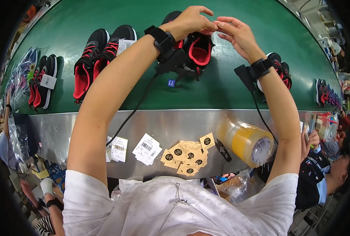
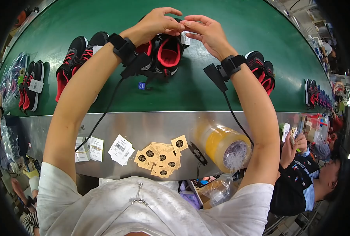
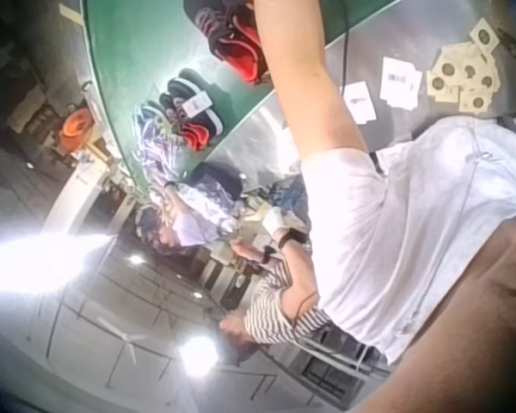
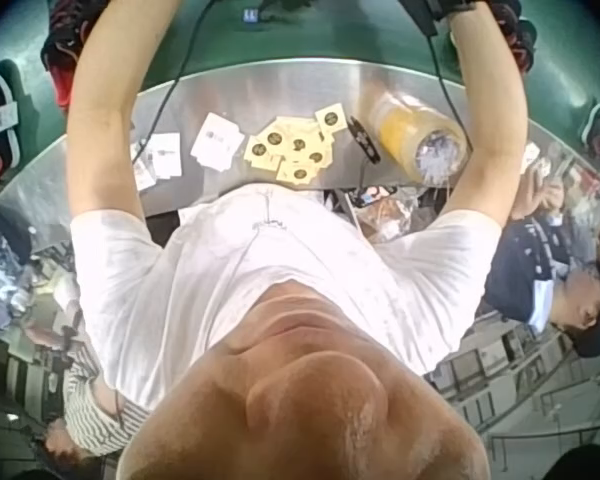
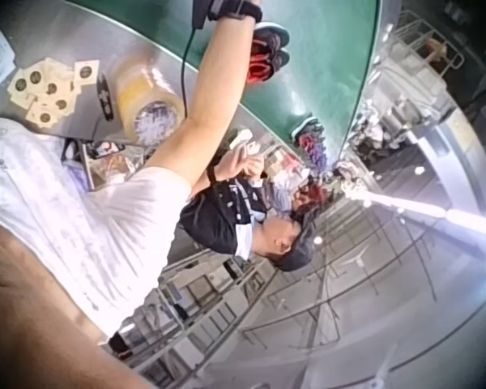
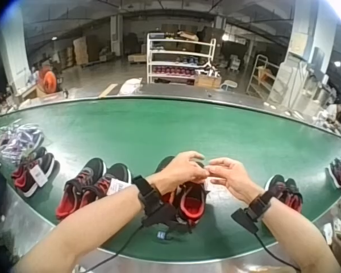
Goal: The recorder is attaching labels and tags to various athletic shoes on a conveyor belt assembly line.
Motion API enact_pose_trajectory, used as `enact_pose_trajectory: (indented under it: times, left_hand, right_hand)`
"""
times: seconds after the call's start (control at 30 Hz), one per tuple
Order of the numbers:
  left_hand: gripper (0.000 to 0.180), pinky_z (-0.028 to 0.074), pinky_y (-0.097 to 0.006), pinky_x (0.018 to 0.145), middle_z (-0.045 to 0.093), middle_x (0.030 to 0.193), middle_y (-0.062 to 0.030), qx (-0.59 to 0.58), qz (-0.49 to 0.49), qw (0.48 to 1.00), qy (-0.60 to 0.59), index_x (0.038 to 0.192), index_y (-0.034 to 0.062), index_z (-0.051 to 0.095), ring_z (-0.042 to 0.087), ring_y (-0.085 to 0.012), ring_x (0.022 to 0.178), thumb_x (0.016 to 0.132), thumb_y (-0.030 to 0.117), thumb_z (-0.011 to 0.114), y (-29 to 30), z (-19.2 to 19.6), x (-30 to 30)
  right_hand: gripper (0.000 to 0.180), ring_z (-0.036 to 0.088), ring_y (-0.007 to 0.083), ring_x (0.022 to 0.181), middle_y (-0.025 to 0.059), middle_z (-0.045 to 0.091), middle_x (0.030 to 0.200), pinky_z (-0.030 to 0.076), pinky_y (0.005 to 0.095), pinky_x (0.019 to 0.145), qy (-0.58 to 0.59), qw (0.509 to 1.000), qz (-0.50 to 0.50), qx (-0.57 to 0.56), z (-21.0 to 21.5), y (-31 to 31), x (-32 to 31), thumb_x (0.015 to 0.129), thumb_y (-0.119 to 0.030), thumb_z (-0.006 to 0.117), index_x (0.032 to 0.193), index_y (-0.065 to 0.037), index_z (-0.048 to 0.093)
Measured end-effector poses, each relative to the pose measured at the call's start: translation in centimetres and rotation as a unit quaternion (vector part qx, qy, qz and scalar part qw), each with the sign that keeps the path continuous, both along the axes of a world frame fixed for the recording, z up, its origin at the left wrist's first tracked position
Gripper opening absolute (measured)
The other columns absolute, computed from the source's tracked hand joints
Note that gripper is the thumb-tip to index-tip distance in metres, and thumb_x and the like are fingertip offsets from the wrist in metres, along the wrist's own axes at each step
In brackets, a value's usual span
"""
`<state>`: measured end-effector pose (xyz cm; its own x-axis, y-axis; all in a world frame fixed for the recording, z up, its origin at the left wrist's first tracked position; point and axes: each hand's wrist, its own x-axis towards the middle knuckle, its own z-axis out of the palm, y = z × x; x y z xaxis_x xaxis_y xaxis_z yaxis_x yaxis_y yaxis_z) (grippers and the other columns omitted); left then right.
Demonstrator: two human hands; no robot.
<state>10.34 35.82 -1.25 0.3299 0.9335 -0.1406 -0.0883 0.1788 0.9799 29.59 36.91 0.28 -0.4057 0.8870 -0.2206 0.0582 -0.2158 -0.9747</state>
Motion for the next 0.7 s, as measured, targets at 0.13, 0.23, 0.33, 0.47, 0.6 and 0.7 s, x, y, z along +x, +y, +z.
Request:
enact_pose_trajectory:
  times: [0.13,0.23,0.33,0.47,0.6,0.7]
  left_hand:
    - [0.057,0.055,-0.025,0.073,0.066,0.087,-0.0126,-0.015,-0.013,0.999,0.026,0.124,-0.0100,0.042,0.065,-0.0167,0.075,0.076,0.004,0.071,0.5,-0.9,-1.0]
    - [0.020,0.044,-0.028,0.052,0.062,0.066,-0.0097,0.006,-0.025,0.999,0.035,0.082,-0.0074,0.064,0.058,-0.0169,0.057,0.067,0.004,0.066,1.1,-1.5,-0.3]
    - [0.016,0.039,-0.025,0.051,0.056,0.064,-0.0049,0.031,-0.008,0.999,0.024,0.078,-0.0047,0.060,0.051,-0.0110,0.057,0.064,0.000,0.065,0.3,-1.1,-1.9]
    - [0.005,0.038,-0.025,0.049,0.057,0.060,-0.0036,0.061,0.039,0.994,0.086,0.064,-0.0001,0.062,0.051,-0.0115,0.054,0.069,0.000,0.063,0.8,-0.7,-0.7]
    - [0.010,0.046,-0.026,0.052,0.062,0.070,-0.0097,0.044,0.103,0.993,0.027,0.081,-0.0048,0.063,0.058,-0.0161,0.058,0.071,-0.004,0.064,0.0,-2.5,-1.4]
    - [0.020,0.049,-0.028,0.054,0.063,0.074,-0.0124,0.039,0.128,0.991,-0.003,0.092,-0.0073,0.060,0.060,-0.0179,0.061,0.072,-0.004,0.065,-1.0,-2.2,-0.5]
  right_hand:
    - [0.031,0.062,0.0159,0.096,0.0097,0.065,0.105,0.050,0.0283,0.082,-0.037,0.999,0.020,0.021,-0.6,-0.3,-0.8,0.088,-0.016,0.063,0.114,0.000,0.057]
    - [0.029,0.060,0.0145,0.100,0.0075,0.064,0.108,0.047,0.0281,0.084,-0.090,0.994,0.027,0.057,-2.4,2.7,0.6,0.088,-0.016,0.062,0.114,-0.002,0.058]
    - [0.018,0.064,0.0154,0.070,0.0080,0.064,0.079,0.054,0.0266,0.063,-0.080,0.992,0.002,0.097,-0.9,1.2,-2.9,0.080,-0.005,0.066,0.093,-0.001,0.055]
    - [0.018,0.062,0.0131,0.067,0.0058,0.062,0.077,0.052,0.0245,0.057,-0.174,0.964,0.021,0.201,0.3,1.8,-3.6,0.078,-0.007,0.066,0.091,-0.002,0.055]
    - [0.019,0.061,0.0123,0.065,0.0052,0.061,0.075,0.051,0.0236,0.054,-0.209,0.946,0.039,0.246,0.1,1.1,-5.4,0.076,-0.007,0.066,0.090,-0.001,0.053]
    - [0.021,0.061,0.0121,0.064,0.0054,0.060,0.074,0.050,0.0234,0.053,-0.231,0.933,0.017,0.276,-0.3,0.9,-4.4,0.075,-0.006,0.066,0.090,-0.001,0.052]
